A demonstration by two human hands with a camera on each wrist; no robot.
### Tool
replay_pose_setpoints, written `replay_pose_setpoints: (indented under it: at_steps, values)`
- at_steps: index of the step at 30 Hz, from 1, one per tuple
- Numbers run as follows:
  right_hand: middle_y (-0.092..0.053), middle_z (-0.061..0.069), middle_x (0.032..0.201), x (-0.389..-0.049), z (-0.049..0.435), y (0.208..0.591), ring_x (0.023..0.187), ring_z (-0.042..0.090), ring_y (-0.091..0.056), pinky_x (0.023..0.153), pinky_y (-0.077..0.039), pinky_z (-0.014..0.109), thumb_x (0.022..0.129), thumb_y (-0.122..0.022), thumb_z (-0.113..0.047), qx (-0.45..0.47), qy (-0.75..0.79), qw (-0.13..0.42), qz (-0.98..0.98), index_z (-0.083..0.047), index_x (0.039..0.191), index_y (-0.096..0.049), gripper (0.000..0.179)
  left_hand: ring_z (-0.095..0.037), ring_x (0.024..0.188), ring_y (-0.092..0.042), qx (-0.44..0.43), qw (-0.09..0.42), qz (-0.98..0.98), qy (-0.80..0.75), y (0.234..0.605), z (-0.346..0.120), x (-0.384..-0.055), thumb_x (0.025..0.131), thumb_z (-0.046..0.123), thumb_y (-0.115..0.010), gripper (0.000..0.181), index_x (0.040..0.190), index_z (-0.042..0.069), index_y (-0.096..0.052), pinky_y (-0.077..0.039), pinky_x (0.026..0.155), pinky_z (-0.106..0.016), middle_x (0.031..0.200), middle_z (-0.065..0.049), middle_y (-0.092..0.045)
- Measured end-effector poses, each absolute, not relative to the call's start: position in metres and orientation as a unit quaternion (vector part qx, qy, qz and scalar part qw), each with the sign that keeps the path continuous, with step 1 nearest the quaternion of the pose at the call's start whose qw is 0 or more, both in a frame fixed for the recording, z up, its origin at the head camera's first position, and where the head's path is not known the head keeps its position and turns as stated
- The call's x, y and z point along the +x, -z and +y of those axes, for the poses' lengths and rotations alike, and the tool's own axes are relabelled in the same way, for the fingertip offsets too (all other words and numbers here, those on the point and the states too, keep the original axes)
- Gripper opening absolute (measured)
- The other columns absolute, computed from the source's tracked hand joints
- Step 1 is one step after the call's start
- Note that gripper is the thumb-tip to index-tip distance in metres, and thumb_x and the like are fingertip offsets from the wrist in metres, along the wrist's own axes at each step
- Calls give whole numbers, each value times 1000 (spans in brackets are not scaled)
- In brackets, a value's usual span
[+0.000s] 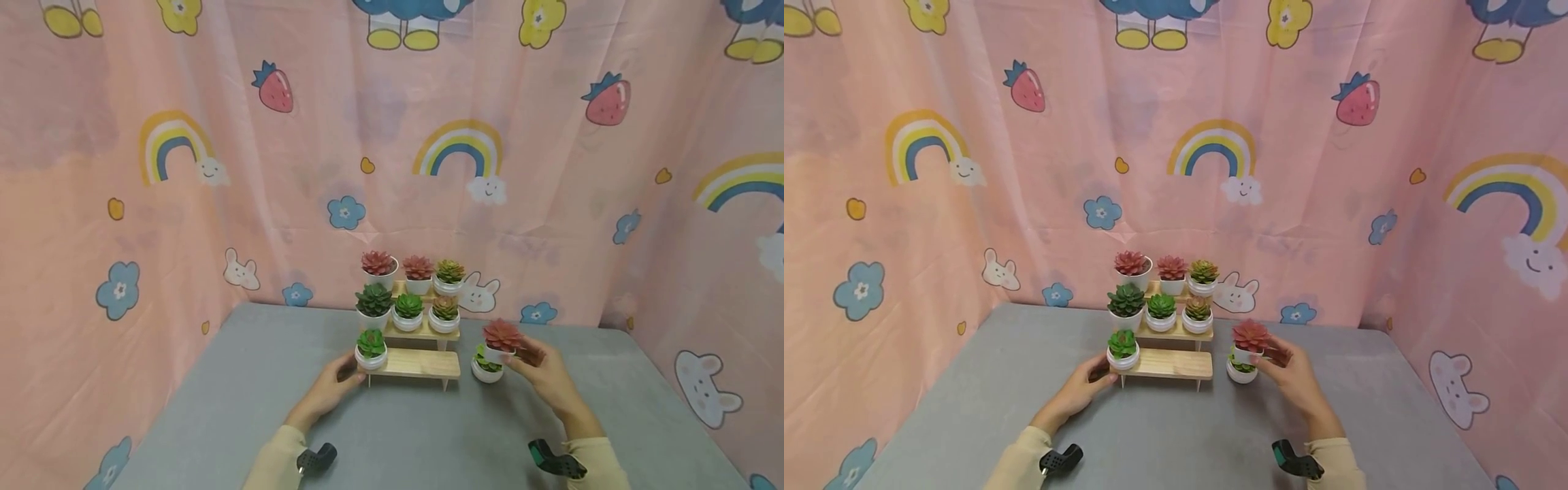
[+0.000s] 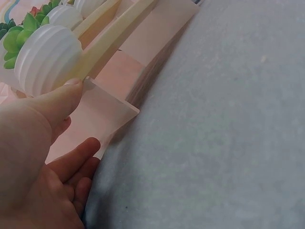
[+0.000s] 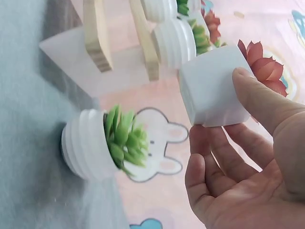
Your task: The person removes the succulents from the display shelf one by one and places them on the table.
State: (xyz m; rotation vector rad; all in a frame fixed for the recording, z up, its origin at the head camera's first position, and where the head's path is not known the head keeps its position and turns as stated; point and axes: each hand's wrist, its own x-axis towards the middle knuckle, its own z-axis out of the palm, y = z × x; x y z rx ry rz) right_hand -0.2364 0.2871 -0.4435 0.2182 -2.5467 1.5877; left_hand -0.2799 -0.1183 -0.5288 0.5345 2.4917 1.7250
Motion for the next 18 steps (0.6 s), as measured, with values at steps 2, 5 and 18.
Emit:
replay_pose_setpoints:
  at_steps: [2, 5, 18]
  values:
    - [-52, 28, 146, -237, 291, 445, 103, -19, -53, 86, -50, 11, 99, -66, -21, 61, -525, 62, -847, 5, 149, -43, 61, -40, 137, -51, 174, 31, 810, -559, 531, -118, -281, 99, 19, -65, 60, 151, -1, -43, -40, 114, -56, 148, -22, -54]
    - [-51, 28, 148, -238, 298, 447, 101, -20, -51, 85, -49, 10, 99, -66, -23, 41, -518, 53, -853, 5, 151, -40, 64, -41, 138, -50, 172, 29, 809, -561, 534, -118, -282, 98, 20, -66, 61, 151, 0, -44, -39, 115, -57, 148, -23, -53]
    - [-56, 25, 143, -240, 326, 460, 97, -18, -55, 81, -50, 10, 100, -65, -21, 24, -514, 59, -855, 8, 151, -38, 65, -42, 139, -48, 173, 28, 806, -565, 531, -117, -279, 99, 17, -65, 60, 151, -2, -42, -38, 116, -59, 150, -24, -51]
